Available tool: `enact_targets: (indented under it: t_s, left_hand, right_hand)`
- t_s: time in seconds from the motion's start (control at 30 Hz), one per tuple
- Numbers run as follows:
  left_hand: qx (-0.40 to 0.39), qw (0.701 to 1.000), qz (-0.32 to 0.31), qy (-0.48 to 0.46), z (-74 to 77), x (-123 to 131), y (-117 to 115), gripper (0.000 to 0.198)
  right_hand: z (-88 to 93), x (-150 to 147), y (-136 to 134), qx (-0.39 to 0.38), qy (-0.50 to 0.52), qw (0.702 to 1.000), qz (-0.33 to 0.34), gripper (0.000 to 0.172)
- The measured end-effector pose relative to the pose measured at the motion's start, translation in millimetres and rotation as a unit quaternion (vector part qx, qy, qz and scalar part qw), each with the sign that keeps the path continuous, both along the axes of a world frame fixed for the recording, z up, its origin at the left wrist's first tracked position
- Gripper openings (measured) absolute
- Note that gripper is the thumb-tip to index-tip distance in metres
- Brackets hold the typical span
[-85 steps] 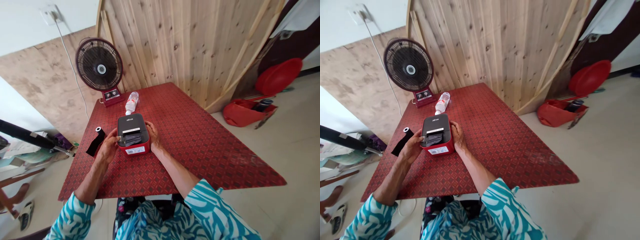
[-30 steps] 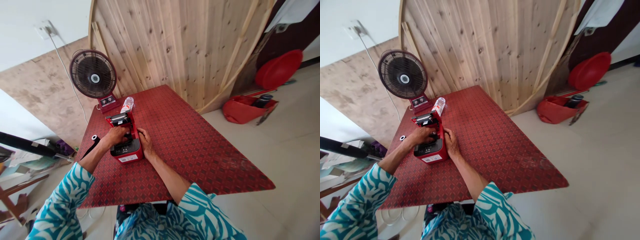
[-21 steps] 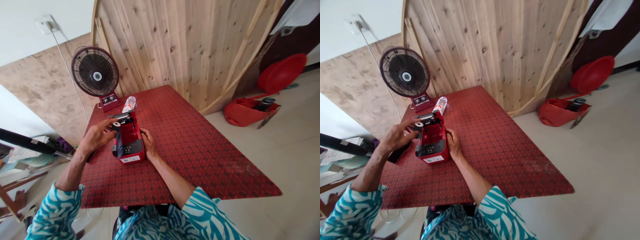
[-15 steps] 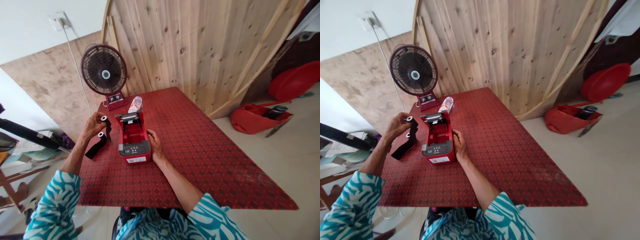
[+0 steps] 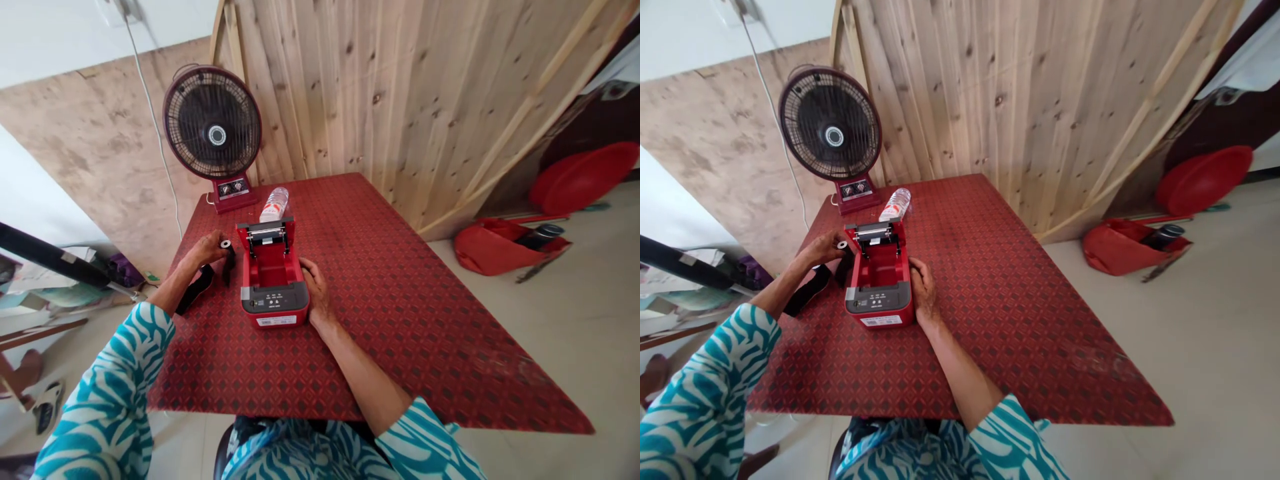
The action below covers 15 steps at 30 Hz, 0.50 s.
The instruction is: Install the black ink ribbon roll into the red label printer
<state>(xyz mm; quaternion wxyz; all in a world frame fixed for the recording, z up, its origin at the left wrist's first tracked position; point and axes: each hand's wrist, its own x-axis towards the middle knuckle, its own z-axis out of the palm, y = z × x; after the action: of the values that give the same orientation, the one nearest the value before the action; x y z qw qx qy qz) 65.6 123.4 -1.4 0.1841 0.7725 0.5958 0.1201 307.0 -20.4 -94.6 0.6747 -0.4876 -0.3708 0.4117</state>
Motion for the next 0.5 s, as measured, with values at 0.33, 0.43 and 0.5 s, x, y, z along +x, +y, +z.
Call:
enact_targets:
  t_s: [0.33, 0.43, 0.5]
  left_hand:
    - [-0.11, 0.96, 0.021, -0.258, -11.5, -97, -34, 0.066]
    - [-0.111, 0.965, 0.007, -0.239, -22.1, -95, -54, 0.065]
    - [-0.084, 0.97, 0.011, -0.229, -27.4, -91, -60, 0.063]
  right_hand:
    - [1.8, -1, 0, -0.014, 0.029, 0.999, 0.002, 0.035]
    - [0.5, 0, 0, -0.014, 0.03, 0.999, 0.001, 0.035]
    - [-0.2, 0, 0, -0.016, 0.031, 0.999, -0.001, 0.034]
